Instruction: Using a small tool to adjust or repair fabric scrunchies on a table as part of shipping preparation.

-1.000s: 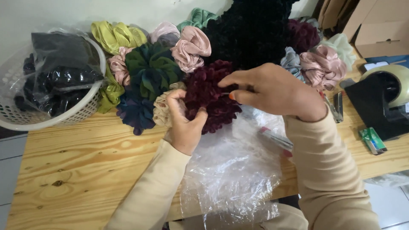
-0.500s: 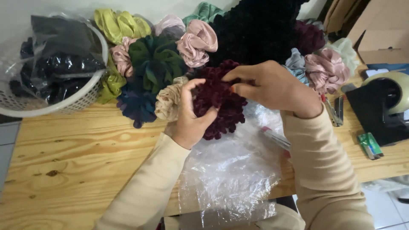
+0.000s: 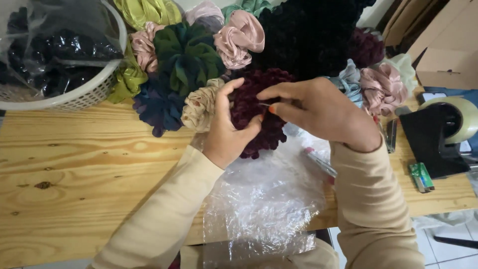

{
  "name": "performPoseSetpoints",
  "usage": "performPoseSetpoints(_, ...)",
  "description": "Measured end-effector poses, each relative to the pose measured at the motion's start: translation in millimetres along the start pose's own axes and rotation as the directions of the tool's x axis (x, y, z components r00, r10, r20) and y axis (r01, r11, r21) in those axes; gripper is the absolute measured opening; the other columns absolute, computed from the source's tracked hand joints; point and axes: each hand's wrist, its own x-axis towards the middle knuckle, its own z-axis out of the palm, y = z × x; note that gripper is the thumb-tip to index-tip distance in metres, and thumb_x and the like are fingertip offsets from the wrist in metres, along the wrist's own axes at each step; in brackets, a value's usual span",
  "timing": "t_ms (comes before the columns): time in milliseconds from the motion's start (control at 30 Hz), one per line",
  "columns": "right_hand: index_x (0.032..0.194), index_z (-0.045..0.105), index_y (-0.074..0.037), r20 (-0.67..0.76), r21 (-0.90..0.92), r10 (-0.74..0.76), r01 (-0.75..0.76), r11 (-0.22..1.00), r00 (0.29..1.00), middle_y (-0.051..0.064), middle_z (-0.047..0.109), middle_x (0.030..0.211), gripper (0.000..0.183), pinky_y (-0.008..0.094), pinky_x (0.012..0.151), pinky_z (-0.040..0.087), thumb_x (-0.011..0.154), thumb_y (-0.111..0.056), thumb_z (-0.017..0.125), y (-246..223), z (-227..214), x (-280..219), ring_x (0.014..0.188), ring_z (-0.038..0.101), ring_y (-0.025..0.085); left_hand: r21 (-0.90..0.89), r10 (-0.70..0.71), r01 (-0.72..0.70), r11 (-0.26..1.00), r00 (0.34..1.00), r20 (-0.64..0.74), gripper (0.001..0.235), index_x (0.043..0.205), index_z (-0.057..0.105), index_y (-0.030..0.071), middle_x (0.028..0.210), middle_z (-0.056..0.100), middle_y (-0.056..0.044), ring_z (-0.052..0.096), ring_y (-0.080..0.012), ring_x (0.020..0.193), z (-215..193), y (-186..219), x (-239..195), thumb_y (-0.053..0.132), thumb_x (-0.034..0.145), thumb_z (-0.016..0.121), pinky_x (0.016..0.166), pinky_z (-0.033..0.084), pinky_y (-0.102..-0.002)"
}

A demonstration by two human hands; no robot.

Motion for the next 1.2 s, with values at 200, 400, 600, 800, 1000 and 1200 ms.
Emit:
performPoseSetpoints(200, 0.124, 0.076, -0.017, 0.014, 0.08, -0.032, 0.031, 0.996, 0.999, 0.005, 0.082, 0.083, 0.03, 0.028, 0.039, 0.03, 0.1, -0.019, 0.058, -7.6, -4.9, -3.8, 0.036, 0.035, 0.008, 0.019, 0.099, -0.1, 0.995, 0.994, 0.042, 0.068, 0.15, 0.036, 0.007, 0.154, 0.045, -0.013, 0.042, -0.0257, 0.15, -2.8, -2.6, -0.8, 0.001, 0.091, 0.07, 0.13, 0.032, -0.037)
performPoseSetpoints(400, 0.12, 0.077, -0.014, -0.018, 0.013, -0.018, 0.018, 1.0, 1.0, 0.003, 0.082, 0.103, 0.028, 0.031, 0.072, 0.057, 0.099, -0.016, 0.058, -4.8, 1.9, 4.0, 0.089, 0.078, 0.014, 0.035, 0.117, -0.119, 0.992, 0.991, 0.066, 0.062, 0.15, 0.038, 0.007, 0.154, 0.047, -0.011, 0.043, -0.0246, 0.149, -3.8, -6.5, 0.6, 0.005, 0.096, 0.069, 0.13, 0.032, -0.038)
performPoseSetpoints(600, 0.115, 0.079, -0.014, 0.008, 0.001, -0.028, 0.028, 1.0, 1.0, 0.003, 0.083, 0.098, 0.024, 0.029, 0.059, 0.053, 0.098, -0.016, 0.062, 0.1, -8.5, -3.8, 0.072, 0.076, 0.011, -0.009, 0.107, -0.106, 0.994, 0.994, 0.032, 0.058, 0.15, 0.039, 0.009, 0.155, 0.046, -0.011, 0.042, -0.0246, 0.149, -5.2, -12.9, 2.7, 0.004, 0.098, 0.064, 0.131, 0.03, -0.039)
performPoseSetpoints(800, 0.118, 0.077, -0.013, -0.063, 0.012, 0.009, -0.008, 1.0, 0.998, 0.001, 0.081, 0.094, 0.023, 0.024, 0.063, 0.051, 0.099, -0.016, 0.065, 6.1, -18.6, -11.7, 0.073, 0.07, 0.007, 0.012, 0.1, -0.101, 0.995, 0.993, 0.066, 0.049, 0.145, 0.044, 0.01, 0.148, 0.053, -0.009, 0.049, -0.0236, 0.143, -6.8, -11.1, 3.0, 0.004, 0.099, 0.06, 0.127, 0.034, -0.036)
performPoseSetpoints(1000, 0.124, 0.076, -0.016, 0.077, -0.075, 0.052, -0.046, 0.996, 0.996, 0.0, 0.083, 0.105, 0.031, 0.031, 0.072, 0.057, 0.096, -0.023, 0.065, 17.6, -8.7, -2.7, 0.084, 0.079, 0.013, 0.093, 0.143, -0.145, 0.985, 0.989, 0.025, 0.024, 0.109, 0.052, 0.009, 0.108, 0.058, -0.005, 0.058, -0.0208, 0.105, -7.1, -21.3, 5.7, -0.002, 0.089, 0.061, 0.101, 0.046, -0.032)
performPoseSetpoints(1200, 0.125, 0.075, -0.011, 0.007, 0.062, -0.046, 0.045, 0.997, 0.999, -0.001, 0.076, 0.08, 0.029, 0.026, 0.043, 0.034, 0.1, -0.015, 0.06, 0.1, -24.5, -17.1, 0.046, 0.046, 0.007, 0.092, 0.088, -0.093, 0.991, 0.994, 0.058, 0.02, 0.103, 0.053, 0.011, 0.098, 0.061, -0.001, 0.059, -0.0147, 0.093, -5.9, -24.6, 1.7, 0.0, 0.088, 0.06, 0.091, 0.049, -0.028)
